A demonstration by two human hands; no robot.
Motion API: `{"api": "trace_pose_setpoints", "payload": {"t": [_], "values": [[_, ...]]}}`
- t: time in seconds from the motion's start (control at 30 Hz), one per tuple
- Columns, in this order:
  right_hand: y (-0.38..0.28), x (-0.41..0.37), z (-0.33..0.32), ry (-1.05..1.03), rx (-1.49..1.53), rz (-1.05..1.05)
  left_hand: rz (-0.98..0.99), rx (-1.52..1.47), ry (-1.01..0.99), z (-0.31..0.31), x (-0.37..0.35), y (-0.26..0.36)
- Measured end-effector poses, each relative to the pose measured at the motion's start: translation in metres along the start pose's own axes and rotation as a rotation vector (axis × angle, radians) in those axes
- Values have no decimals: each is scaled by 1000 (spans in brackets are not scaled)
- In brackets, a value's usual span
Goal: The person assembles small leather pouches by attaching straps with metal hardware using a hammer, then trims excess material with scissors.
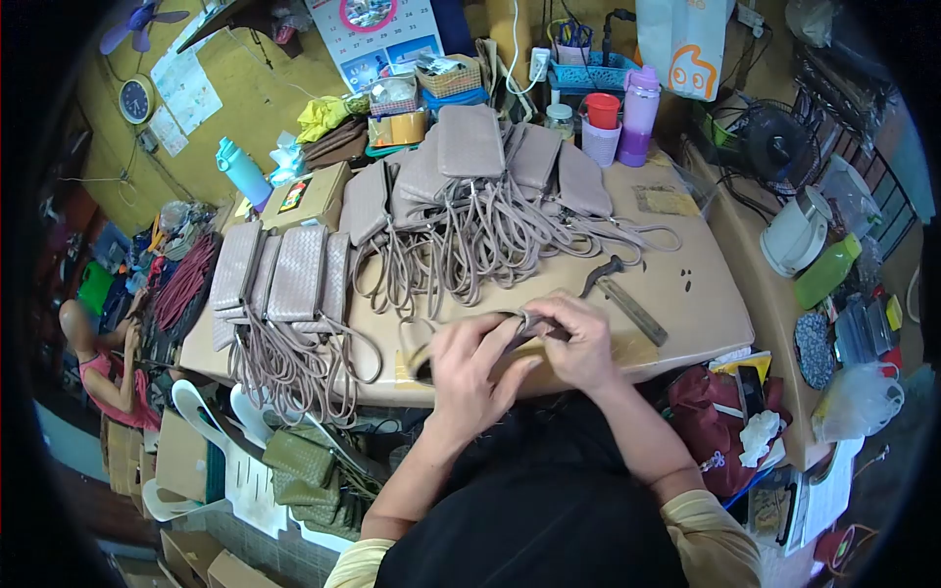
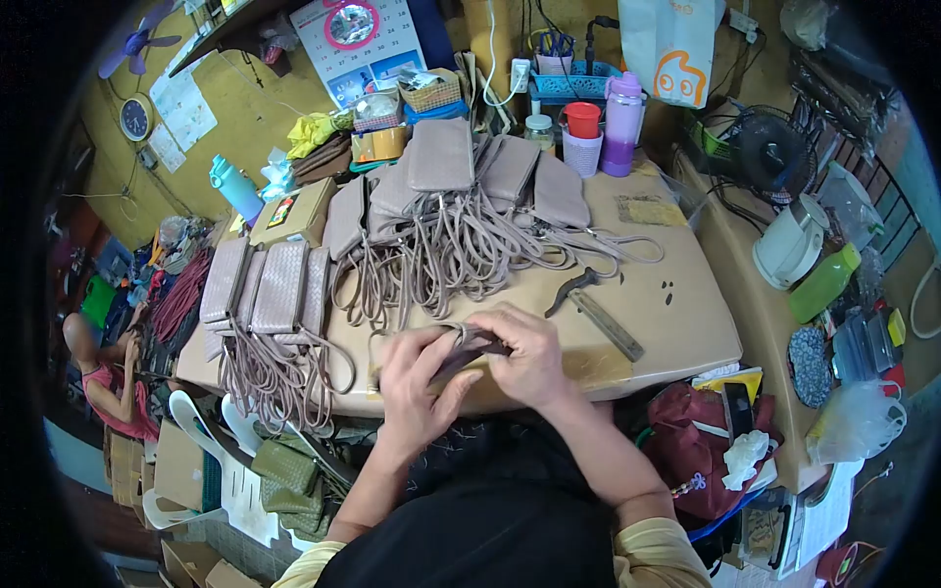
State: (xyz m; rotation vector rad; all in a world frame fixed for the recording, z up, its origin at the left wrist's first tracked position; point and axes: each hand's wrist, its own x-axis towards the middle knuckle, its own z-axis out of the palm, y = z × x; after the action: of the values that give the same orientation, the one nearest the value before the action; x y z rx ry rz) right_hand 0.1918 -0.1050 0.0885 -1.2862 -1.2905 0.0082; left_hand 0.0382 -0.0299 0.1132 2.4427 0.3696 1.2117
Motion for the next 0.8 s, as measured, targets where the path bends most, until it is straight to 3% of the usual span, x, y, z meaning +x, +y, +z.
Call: {"api": "trace_pose_setpoints", "payload": {"t": [0.03, 0.1, 0.17, 0.27, 0.4, 0.47, 0.63, 0.73, 0.8], "values": [[6, -4, -2, 0, -8, 3, 73, 196, 89, 1, -10, -2], [21, -12, 0, 258, 222, 188, 58, 305, 381, 4, -46, -29], [41, -17, -10, 286, 317, 313, -90, 194, 544, 6, -54, -47], [44, -24, -11, 160, 333, 365, -683, -635, 258, 3, -68, -78], [42, -20, -21, 91, 332, 448, -565, -552, 218, -1, -60, -92], [49, -23, -22, 194, 259, 440, -576, -684, 85, -5, -53, -87], [66, -30, -28, 293, 323, 433, -488, -589, 108, 1, -47, -74], [68, -28, -24, 493, 473, 411, -544, -516, 145, 2, -44, -69], [71, -31, -28, 430, 511, 409, -463, -422, 161, 3, -42, -72]]}}
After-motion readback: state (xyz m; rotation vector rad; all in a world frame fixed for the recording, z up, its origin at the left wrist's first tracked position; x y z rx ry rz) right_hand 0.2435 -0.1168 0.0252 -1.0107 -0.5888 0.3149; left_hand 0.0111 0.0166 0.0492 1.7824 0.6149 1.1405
